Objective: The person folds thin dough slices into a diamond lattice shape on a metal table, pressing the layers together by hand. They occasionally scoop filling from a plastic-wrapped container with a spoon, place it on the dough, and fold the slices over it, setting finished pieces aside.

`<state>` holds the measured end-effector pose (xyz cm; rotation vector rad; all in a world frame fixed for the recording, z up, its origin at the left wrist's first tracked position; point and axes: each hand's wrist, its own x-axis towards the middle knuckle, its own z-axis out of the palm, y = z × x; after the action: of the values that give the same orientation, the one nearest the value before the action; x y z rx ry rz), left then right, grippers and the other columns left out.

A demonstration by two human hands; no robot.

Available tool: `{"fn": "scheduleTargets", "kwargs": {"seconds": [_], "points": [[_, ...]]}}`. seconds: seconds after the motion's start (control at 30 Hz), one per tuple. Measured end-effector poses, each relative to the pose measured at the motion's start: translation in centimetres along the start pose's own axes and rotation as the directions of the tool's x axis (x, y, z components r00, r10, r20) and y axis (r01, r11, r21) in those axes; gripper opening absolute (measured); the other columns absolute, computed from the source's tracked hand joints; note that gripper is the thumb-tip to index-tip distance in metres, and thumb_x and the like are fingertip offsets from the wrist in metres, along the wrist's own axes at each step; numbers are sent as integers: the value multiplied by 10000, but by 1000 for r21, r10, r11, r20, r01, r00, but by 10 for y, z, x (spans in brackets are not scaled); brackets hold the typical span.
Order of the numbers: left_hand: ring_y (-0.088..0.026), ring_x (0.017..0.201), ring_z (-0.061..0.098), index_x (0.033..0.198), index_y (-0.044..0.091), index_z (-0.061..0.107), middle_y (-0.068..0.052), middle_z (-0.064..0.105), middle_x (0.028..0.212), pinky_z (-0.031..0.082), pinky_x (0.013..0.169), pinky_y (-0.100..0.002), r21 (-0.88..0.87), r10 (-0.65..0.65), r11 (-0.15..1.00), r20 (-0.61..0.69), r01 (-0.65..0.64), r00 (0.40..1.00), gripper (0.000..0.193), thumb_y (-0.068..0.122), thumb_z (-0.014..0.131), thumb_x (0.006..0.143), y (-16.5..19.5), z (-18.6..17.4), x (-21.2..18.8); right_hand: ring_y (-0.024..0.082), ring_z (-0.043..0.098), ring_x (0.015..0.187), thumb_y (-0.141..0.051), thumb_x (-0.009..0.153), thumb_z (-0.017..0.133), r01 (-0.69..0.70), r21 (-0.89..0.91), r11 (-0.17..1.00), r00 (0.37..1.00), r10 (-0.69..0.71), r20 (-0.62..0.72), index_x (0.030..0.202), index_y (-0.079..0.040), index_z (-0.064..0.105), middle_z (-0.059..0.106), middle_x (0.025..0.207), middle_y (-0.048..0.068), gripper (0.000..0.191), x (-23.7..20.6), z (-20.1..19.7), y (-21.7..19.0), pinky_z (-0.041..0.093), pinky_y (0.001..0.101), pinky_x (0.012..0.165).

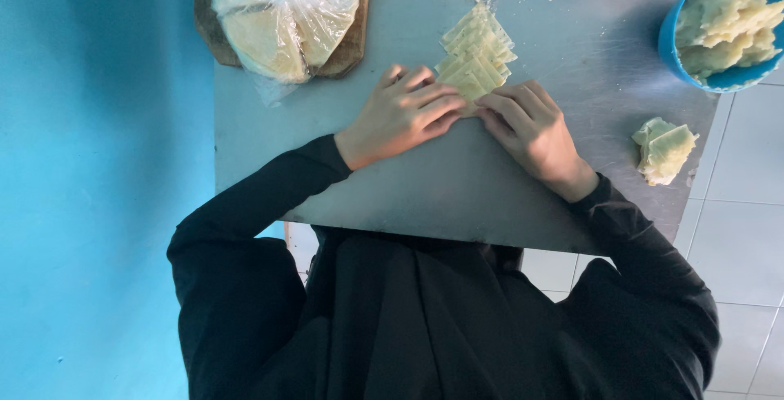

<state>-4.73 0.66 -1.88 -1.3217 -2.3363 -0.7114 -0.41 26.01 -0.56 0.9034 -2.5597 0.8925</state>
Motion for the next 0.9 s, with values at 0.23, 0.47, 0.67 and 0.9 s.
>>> {"fn": "scheduleTargets", "kwargs": {"seconds": [0.23, 0.47, 0.67, 0.9], "points": [[-196, 1028, 544, 1332, 145, 594, 14, 651, 1093, 380, 878, -366, 91, -166, 982, -31, 168, 986, 450, 306, 818, 976, 13, -5, -3, 285, 669, 991, -22, 918, 841, -38, -4, 999, 998, 38, -44, 1177, -29, 577, 698, 1073, 90, 370, -1, 2, 0, 566, 385, 838], [-173, 1028, 537, 1393, 150, 576, 38, 643, 1058, 369, 887, -348, 166, -118, 979, -32, 122, 992, 478, 323, 814, 1016, 13, -2, -7, 275, 670, 967, 8, 927, 833, -6, 21, 1000, 999, 7, -41, 1175, -27, 563, 705, 1065, 86, 369, 0, 2, 1, 562, 382, 826], [-160, 1051, 540, 1459, 174, 555, 61, 637, 1190, 355, 900, -342, 270, -51, 961, -44, 61, 998, 520, 333, 798, 1027, 14, 0, -11, 286, 680, 979, 5, 934, 827, 18, 40, 999, 999, -16, -42, 1185, -20, 554, 705, 1078, 100, 372, 1, 3, 2, 566, 385, 837], [-165, 1053, 547, 1496, 191, 540, 63, 608, 1194, 344, 903, -357, 297, -62, 953, -30, 68, 998, 545, 345, 793, 1039, 14, 2, -14, 294, 681, 980, 2, 937, 818, 22, 57, 998, 999, -21, -32, 1185, -17, 552, 704, 1082, 109, 364, 2, 2, 2, 566, 393, 846]]}}
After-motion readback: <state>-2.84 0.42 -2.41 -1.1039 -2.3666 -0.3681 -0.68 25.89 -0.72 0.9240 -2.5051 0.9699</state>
